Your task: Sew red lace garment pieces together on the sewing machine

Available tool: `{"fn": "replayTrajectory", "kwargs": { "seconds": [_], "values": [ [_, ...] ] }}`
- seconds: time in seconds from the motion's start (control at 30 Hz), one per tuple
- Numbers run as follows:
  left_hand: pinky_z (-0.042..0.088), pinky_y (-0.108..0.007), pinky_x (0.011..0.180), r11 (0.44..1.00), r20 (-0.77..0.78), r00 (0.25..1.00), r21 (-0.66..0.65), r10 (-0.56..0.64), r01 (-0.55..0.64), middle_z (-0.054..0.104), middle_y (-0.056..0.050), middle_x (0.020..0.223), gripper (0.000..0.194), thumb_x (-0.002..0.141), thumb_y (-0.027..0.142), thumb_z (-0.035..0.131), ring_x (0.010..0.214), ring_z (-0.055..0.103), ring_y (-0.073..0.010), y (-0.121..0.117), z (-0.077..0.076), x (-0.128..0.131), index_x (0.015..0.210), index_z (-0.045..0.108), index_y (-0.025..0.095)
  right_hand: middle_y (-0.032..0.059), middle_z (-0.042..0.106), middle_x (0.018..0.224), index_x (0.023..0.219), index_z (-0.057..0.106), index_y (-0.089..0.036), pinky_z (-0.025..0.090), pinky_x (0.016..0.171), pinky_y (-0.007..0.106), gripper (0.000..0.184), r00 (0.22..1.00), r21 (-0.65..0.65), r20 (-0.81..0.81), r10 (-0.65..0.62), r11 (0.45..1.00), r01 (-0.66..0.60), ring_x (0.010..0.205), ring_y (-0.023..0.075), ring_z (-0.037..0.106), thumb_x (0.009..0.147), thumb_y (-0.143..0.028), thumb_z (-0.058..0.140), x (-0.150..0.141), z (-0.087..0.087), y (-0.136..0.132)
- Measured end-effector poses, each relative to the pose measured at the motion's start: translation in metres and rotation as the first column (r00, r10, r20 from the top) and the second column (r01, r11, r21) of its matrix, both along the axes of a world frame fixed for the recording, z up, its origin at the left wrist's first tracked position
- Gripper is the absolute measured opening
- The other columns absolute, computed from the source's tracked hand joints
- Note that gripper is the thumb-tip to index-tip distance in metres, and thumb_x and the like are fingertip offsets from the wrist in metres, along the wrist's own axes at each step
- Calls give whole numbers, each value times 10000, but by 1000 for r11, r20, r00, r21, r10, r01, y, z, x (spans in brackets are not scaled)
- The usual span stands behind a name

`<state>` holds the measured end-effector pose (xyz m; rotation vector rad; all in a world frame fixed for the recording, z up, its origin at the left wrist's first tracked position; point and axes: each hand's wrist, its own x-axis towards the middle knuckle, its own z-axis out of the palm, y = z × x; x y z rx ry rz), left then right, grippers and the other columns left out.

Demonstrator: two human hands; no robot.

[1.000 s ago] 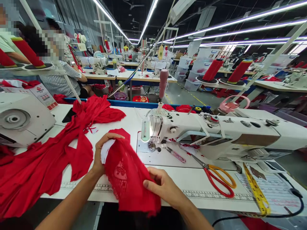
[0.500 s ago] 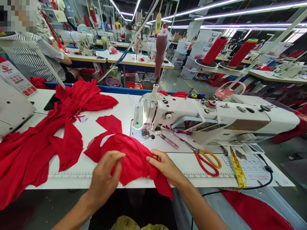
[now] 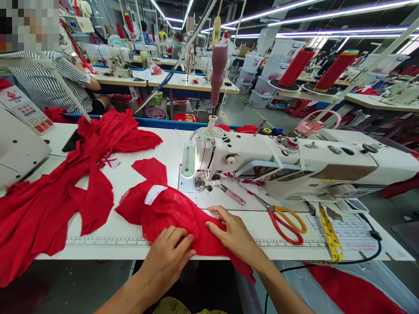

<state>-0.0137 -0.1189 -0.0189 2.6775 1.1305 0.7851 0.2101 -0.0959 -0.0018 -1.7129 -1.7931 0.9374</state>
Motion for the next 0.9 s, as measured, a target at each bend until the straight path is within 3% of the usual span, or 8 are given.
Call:
{"fn": "replayTrajectory", "kwargs": {
  "seconds": [0.13, 0.27, 0.43, 0.6, 0.67, 0.77, 0.83, 0.9],
  "values": [
    [484, -336, 695, 1000, 73, 997, 6, -12, 12, 654, -80, 945, 185, 999, 189, 468, 789, 592, -199, 2, 9, 2, 1099, 622, 164, 31, 681, 946, 1174, 598, -251, 467, 754, 336, 263, 985, 184, 170, 26, 981, -58, 874, 216, 637, 942, -343, 514, -6, 2, 2],
    [473, -332, 766, 993, 162, 984, 85, 73, -87, 660, -61, 956, 176, 967, 119, 507, 849, 605, -190, 18, 26, -2, 1081, 628, 177, 56, 674, 1008, 1061, 628, -222, 466, 775, 315, 172, 961, 400, 274, 25, 906, -137, 930, 207, 625, 967, -255, 489, -27, 3, 21],
    [471, -354, 841, 927, 199, 943, 215, 266, -307, 676, -48, 960, 148, 962, 172, 533, 906, 606, -210, 55, 45, -24, 1057, 644, 195, 61, 670, 934, 1000, 632, -192, 430, 717, 309, 147, 900, 483, 434, 40, 833, -270, 876, 218, 608, 984, -268, 507, -59, 1, 56],
    [465, -414, 869, 898, 64, 915, 177, 399, -404, 672, -92, 1070, 250, 916, 255, 593, 1013, 597, -281, 78, 40, -43, 1155, 619, 183, 36, 643, 799, 849, 615, -203, 395, 704, 299, 237, 886, 538, 460, 53, 778, -325, 770, 187, 583, 981, -144, 427, -61, 1, 59],
    [461, -405, 858, 910, 69, 922, 149, 380, -386, 681, -79, 1063, 242, 895, 179, 566, 998, 612, -267, 78, 33, -45, 1131, 618, 193, 44, 649, 814, 882, 620, -197, 395, 714, 306, 250, 896, 584, 443, 28, 750, -312, 774, 187, 579, 994, -153, 400, -50, 3, 49],
    [454, -406, 896, 942, 138, 953, 168, 269, -290, 701, -47, 990, 280, 882, 75, 497, 924, 640, -223, 73, 23, -39, 1102, 613, 204, 55, 677, 860, 966, 640, -189, 407, 752, 324, 225, 891, 680, 452, -41, 662, -315, 800, 193, 591, 1000, -165, 420, -30, 4, 31],
    [437, -444, 968, 946, 170, 967, 234, 188, -225, 703, -34, 947, 283, 888, 56, 492, 884, 649, -202, 70, 19, -31, 1093, 610, 210, 61, 696, 892, 1010, 650, -183, 413, 774, 340, 198, 866, 711, 492, -88, 615, -342, 820, 201, 607, 990, -159, 455, -18, 2, 23],
    [407, -497, 1035, 927, 177, 975, 325, 133, -185, 698, -34, 956, 268, 886, 36, 503, 911, 653, -195, 67, 18, -24, 1028, 624, 229, 66, 709, 919, 1037, 657, -186, 417, 787, 353, 197, 844, 714, 523, -115, 601, -360, 832, 205, 620, 984, -159, 468, -9, -2, 19]
  ]
}}
